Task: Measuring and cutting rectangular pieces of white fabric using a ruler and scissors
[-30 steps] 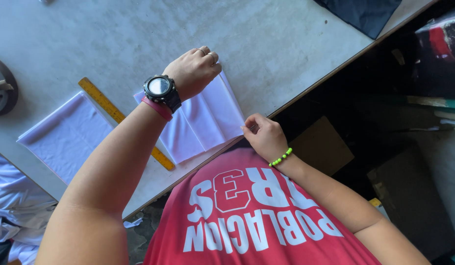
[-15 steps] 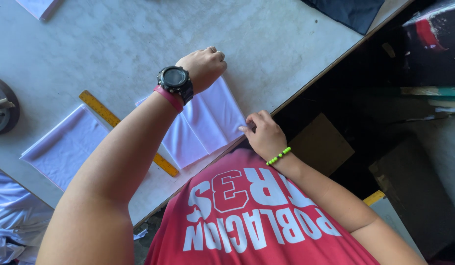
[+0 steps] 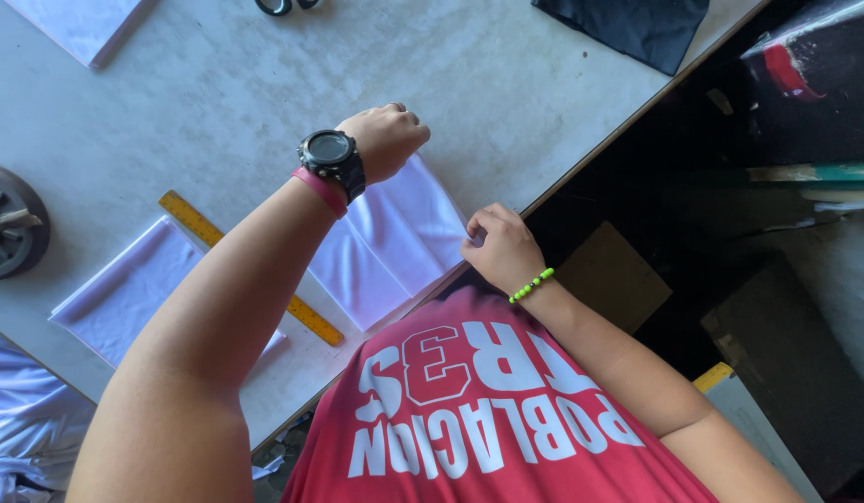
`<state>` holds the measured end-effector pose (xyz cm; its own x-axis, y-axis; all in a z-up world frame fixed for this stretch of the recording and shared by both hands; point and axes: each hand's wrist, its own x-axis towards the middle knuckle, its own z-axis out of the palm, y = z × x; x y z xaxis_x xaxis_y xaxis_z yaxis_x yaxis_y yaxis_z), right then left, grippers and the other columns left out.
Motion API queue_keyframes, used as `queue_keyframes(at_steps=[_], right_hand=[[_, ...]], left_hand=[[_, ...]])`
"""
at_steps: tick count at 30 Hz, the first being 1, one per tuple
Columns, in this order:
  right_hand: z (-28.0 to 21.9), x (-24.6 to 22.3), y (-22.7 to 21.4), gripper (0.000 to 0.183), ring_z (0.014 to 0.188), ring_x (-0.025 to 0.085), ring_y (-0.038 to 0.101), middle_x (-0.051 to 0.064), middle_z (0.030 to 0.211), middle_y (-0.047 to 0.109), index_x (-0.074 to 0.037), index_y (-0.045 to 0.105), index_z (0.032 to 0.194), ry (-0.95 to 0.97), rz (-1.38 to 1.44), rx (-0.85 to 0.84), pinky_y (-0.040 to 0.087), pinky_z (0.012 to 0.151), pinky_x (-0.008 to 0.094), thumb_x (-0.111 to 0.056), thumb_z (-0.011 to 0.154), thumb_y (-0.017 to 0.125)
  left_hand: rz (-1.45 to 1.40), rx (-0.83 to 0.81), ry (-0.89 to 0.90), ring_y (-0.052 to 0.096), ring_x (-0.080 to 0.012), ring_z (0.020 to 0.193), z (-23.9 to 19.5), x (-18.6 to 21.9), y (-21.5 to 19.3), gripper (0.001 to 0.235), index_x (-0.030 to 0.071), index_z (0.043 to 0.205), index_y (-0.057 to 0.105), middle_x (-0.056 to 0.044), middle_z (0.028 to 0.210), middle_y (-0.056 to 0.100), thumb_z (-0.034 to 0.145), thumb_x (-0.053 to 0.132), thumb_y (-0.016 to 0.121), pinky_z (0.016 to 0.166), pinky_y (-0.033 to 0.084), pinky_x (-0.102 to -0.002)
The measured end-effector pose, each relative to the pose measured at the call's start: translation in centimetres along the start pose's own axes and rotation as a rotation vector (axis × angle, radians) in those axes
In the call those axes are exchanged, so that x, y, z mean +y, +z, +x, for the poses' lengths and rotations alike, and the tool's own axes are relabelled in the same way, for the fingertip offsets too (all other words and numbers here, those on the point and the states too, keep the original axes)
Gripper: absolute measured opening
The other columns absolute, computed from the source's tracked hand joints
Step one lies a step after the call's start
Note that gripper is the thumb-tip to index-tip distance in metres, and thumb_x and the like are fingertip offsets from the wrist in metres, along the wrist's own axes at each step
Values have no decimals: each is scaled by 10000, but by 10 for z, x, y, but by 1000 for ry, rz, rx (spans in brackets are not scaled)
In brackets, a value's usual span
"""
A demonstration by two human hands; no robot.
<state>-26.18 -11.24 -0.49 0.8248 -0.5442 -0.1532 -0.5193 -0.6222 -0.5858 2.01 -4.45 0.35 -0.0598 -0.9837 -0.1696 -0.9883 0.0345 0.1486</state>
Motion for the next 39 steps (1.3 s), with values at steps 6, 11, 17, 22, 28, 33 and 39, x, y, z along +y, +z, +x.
queue_keyframes(at_steps=[6,11,17,22,28,33,39], right_hand=[[14,12,11,172,1031,329,638,17,972,570,-179,637,837,61,-85,-85,543,859,485,-303,760,728],[21,18,16,145,1069,298,600,-1,994,556,-165,635,799,-32,-121,-91,544,862,471,-254,743,735],[34,25,8,139,908,262,669,12,850,617,-153,610,772,-310,-39,-65,564,797,385,-195,755,741],[47,1,-44,103,849,273,697,53,814,684,-149,659,840,-428,33,-136,578,761,386,-163,788,747],[79,-43,-125,98,880,251,717,36,886,713,-129,698,897,-590,66,-156,582,779,347,-74,826,737],[102,-102,-200,114,843,272,719,62,865,711,-128,707,937,-831,-53,-134,588,750,366,-30,878,720],[131,-150,-246,130,851,280,727,87,826,720,-120,729,918,-970,-176,-138,583,750,382,-40,838,791]], left_hand=[[-177,-43,-41,735,-298,903,-10,-12,-12,61,79,901,699,-85,884,729,880,45,745,705,643,-410],[-264,-68,-75,742,-345,899,-25,-6,-45,36,62,937,715,-121,907,747,926,35,694,709,636,-460],[-286,-49,-80,741,-353,893,-50,-1,-77,16,60,935,703,-120,887,739,927,54,689,710,627,-465],[-257,-9,-112,737,-358,894,-79,6,-90,10,78,935,679,-115,881,731,933,69,684,714,625,-467],[-244,129,-220,734,-352,875,-140,23,-144,31,85,939,658,-115,878,715,957,98,679,728,617,-435],[-298,308,-358,748,-304,859,-182,49,-190,39,81,949,709,-92,884,732,982,80,689,758,616,-367],[-225,519,-405,713,-390,818,-195,55,-212,67,68,937,671,-158,838,690,968,99,721,737,600,-454]])
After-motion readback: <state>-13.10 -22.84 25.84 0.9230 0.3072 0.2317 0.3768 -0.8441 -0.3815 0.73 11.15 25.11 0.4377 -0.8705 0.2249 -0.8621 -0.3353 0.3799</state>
